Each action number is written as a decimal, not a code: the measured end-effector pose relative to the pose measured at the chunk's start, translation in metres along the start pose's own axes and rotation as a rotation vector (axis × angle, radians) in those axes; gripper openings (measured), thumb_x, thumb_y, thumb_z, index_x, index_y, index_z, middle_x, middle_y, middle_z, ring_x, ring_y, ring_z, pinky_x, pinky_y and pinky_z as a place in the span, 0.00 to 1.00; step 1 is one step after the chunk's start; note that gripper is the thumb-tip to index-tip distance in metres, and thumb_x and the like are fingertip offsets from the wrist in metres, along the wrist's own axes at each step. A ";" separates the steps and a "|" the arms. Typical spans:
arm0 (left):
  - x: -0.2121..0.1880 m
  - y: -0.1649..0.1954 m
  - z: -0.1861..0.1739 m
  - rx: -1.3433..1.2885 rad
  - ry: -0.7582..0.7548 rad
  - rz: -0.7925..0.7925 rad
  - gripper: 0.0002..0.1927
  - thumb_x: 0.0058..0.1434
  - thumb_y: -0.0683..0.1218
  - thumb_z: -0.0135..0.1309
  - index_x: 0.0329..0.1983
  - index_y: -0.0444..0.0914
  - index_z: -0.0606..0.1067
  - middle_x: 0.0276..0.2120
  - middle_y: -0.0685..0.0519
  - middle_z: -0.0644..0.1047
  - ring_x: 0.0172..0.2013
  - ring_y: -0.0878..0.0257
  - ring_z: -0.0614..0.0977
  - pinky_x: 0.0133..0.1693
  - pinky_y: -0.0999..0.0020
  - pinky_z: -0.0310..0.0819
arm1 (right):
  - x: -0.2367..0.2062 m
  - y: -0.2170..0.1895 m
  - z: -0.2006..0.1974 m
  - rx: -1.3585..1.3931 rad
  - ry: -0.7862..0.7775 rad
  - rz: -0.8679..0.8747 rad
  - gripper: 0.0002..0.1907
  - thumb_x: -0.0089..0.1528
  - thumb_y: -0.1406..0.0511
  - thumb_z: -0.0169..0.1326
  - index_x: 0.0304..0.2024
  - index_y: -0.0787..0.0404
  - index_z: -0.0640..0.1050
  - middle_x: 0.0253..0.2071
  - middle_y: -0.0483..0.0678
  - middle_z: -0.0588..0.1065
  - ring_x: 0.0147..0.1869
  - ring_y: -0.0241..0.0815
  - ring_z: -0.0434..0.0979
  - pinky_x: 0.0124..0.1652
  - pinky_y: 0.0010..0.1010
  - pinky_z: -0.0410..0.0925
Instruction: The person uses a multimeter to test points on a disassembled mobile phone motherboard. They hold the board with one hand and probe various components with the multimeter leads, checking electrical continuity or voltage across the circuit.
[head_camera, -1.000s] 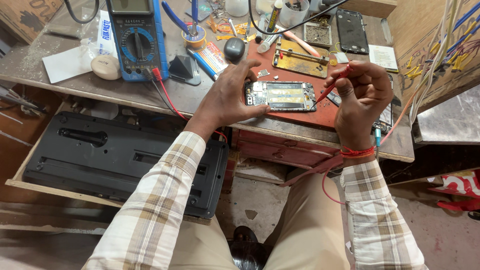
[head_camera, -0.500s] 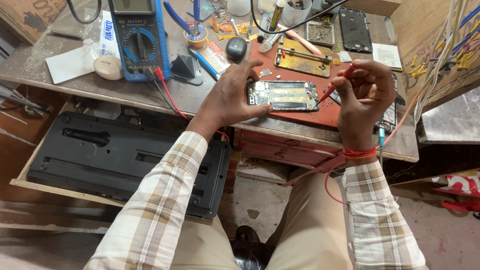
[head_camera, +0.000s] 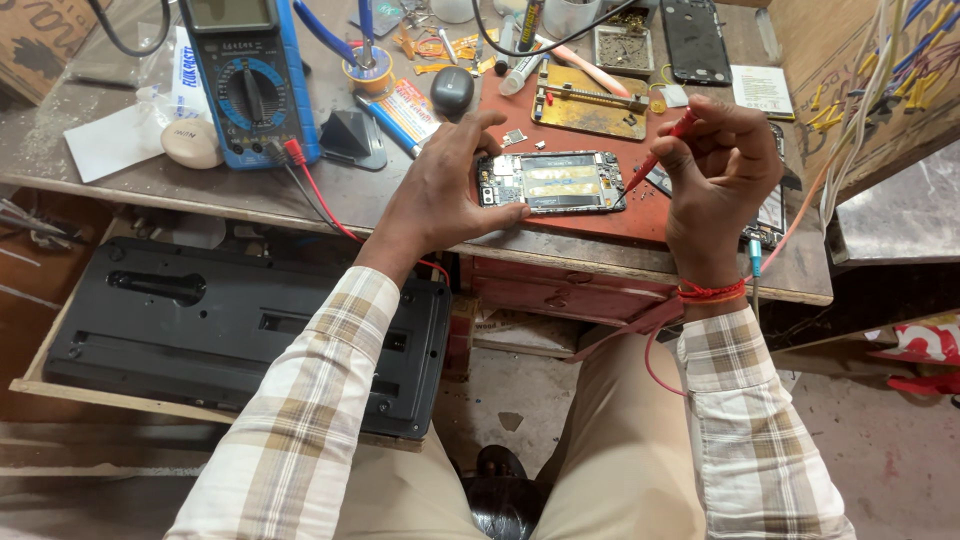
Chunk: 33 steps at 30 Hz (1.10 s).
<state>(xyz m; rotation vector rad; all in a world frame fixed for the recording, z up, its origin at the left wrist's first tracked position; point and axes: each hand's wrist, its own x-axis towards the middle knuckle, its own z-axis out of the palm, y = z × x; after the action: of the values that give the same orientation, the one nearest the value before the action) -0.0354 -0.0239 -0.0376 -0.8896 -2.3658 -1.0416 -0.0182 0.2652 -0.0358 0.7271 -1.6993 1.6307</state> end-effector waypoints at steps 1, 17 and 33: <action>0.000 0.000 0.000 0.003 -0.003 -0.002 0.47 0.48 0.56 0.75 0.67 0.39 0.64 0.45 0.48 0.79 0.50 0.50 0.80 0.55 0.53 0.73 | 0.000 0.001 -0.001 -0.002 0.007 -0.009 0.13 0.75 0.78 0.61 0.57 0.67 0.72 0.48 0.53 0.75 0.50 0.39 0.78 0.52 0.30 0.75; 0.001 -0.001 0.004 0.040 -0.020 -0.025 0.48 0.48 0.59 0.75 0.66 0.41 0.64 0.46 0.49 0.78 0.51 0.50 0.79 0.53 0.53 0.76 | -0.002 -0.002 -0.003 0.123 -0.063 0.062 0.09 0.76 0.74 0.55 0.57 0.64 0.70 0.48 0.52 0.79 0.49 0.39 0.82 0.52 0.30 0.78; 0.000 -0.001 0.004 0.038 -0.021 -0.028 0.48 0.48 0.58 0.75 0.67 0.41 0.64 0.47 0.49 0.78 0.51 0.50 0.79 0.53 0.53 0.76 | -0.002 -0.002 -0.004 0.100 -0.034 0.080 0.08 0.76 0.77 0.55 0.53 0.66 0.69 0.45 0.55 0.79 0.47 0.41 0.83 0.51 0.30 0.79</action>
<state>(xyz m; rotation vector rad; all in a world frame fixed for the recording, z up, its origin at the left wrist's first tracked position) -0.0361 -0.0211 -0.0407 -0.8596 -2.4139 -0.9990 -0.0155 0.2686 -0.0361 0.7465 -1.7000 1.7783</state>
